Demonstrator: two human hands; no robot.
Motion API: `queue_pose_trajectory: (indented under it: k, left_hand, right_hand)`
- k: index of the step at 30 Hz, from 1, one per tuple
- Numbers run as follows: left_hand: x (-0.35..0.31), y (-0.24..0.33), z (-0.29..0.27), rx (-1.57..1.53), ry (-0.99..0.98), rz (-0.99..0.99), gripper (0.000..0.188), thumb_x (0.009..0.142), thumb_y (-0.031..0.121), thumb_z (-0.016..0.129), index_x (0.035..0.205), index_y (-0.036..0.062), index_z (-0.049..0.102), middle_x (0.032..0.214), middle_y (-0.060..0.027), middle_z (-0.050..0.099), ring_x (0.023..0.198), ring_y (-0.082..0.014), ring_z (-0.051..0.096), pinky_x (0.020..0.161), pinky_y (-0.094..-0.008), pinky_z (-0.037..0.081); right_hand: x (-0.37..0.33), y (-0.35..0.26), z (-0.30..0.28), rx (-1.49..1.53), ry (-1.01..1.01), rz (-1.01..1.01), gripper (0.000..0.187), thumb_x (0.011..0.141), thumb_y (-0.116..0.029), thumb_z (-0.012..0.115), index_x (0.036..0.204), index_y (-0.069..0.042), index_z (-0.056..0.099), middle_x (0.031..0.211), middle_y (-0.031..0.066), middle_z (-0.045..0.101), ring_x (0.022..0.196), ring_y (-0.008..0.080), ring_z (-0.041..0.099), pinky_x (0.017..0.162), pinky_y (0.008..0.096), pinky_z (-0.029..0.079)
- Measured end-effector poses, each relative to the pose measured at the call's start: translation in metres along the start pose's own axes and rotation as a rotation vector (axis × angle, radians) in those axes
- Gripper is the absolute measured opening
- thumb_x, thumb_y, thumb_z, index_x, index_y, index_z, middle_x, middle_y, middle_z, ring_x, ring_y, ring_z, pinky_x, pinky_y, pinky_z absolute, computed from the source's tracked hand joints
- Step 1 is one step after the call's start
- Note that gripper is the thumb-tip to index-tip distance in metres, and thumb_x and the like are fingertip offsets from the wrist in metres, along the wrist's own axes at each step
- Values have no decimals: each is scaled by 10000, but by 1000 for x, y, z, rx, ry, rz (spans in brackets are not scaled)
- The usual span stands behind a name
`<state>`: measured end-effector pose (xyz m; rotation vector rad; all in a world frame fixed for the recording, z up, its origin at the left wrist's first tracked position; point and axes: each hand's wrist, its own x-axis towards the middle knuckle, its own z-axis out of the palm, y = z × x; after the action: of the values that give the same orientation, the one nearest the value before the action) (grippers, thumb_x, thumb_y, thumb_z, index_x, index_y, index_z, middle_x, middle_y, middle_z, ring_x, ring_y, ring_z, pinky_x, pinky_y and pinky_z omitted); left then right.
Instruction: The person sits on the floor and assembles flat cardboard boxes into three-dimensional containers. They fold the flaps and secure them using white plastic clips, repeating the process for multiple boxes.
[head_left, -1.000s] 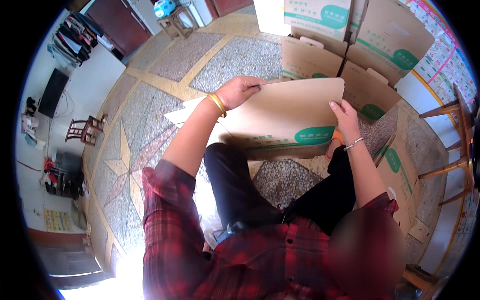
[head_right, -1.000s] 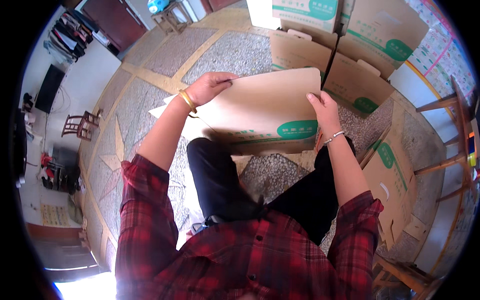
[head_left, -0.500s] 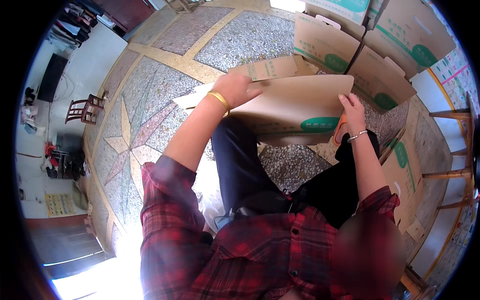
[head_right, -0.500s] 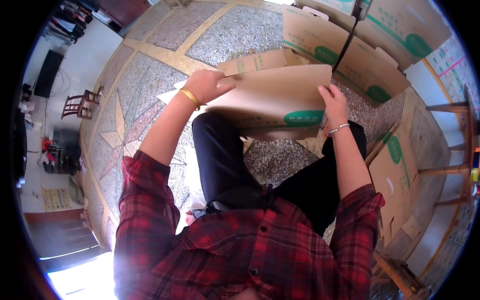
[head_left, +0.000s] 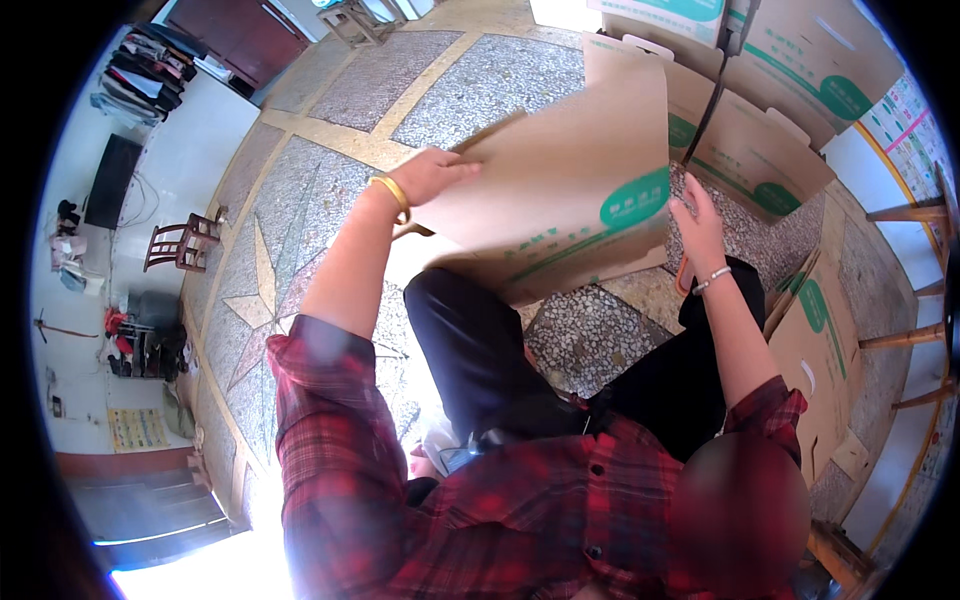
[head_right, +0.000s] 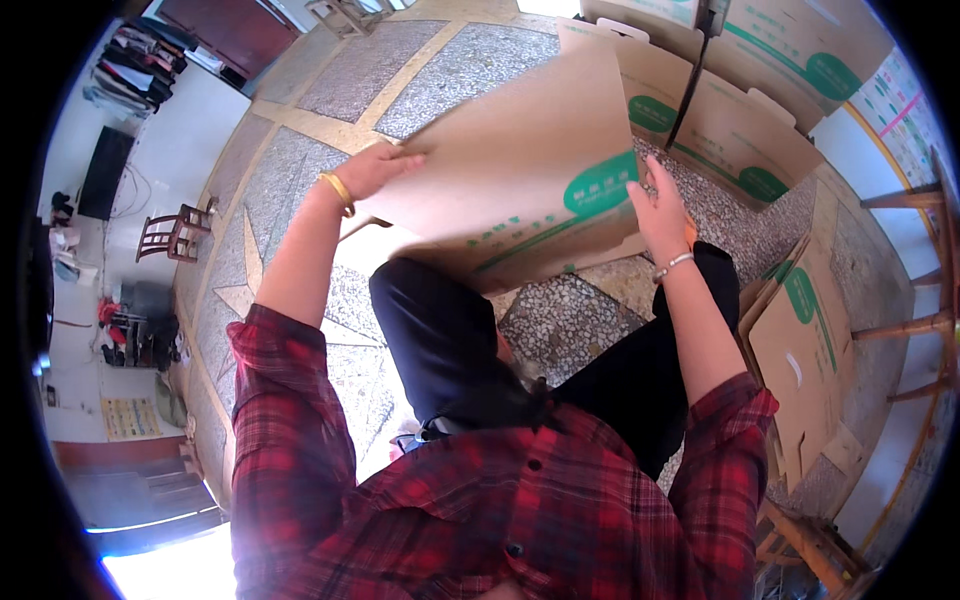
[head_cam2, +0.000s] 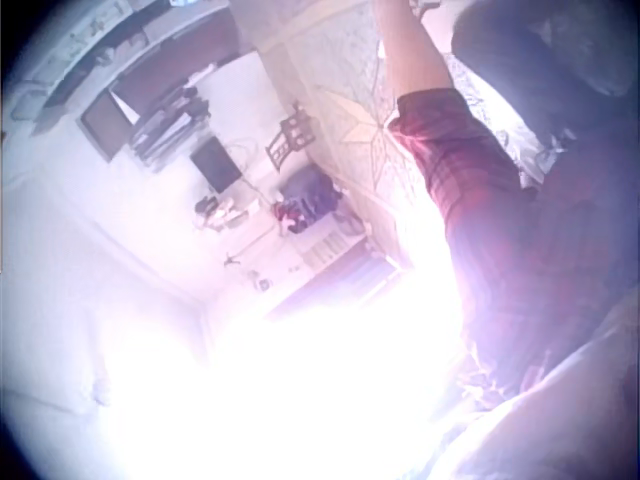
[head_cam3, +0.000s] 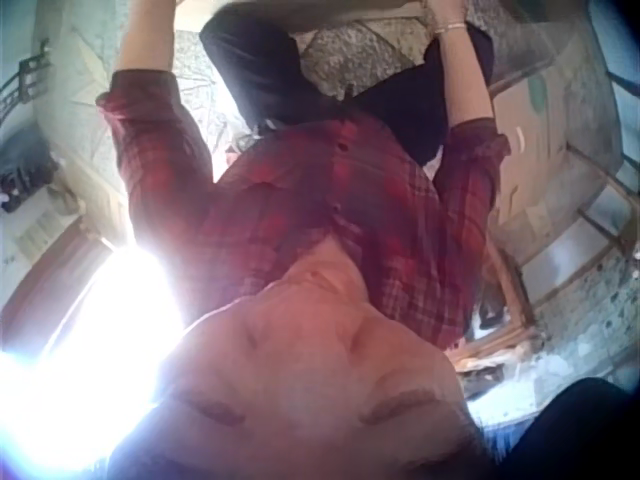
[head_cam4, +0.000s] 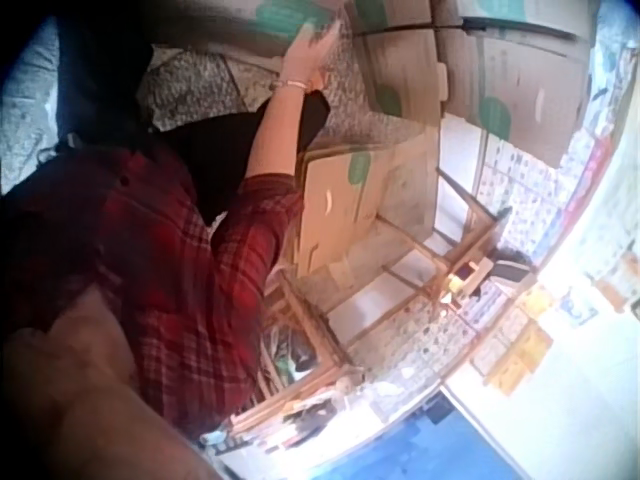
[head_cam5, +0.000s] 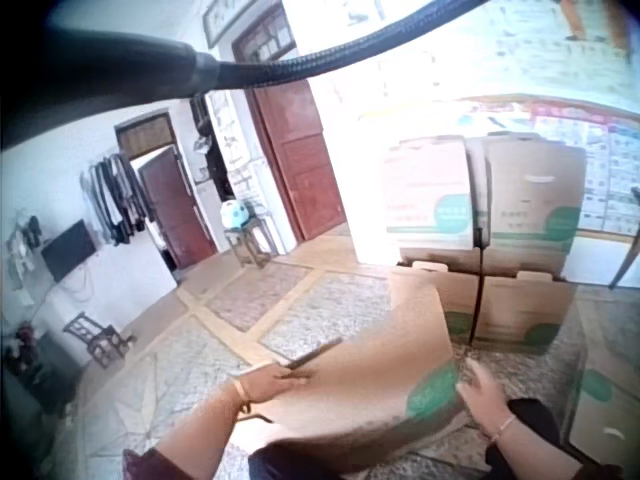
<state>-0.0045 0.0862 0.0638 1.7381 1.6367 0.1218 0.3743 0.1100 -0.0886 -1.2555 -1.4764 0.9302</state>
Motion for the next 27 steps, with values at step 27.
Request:
queue_pose_trajectory:
  k: [27]
  left_hand:
    - [-102,-25,-21,-676,87,191,568,800,453,610,1071,-45,578,944,-124,630,855,-182,594,757,-281,469]
  right_hand:
    - [-24,-170,83,-142,-112,-784,464,728,30,585,1181,-1,488,1051,156,537,961,295,533,822,353,444]
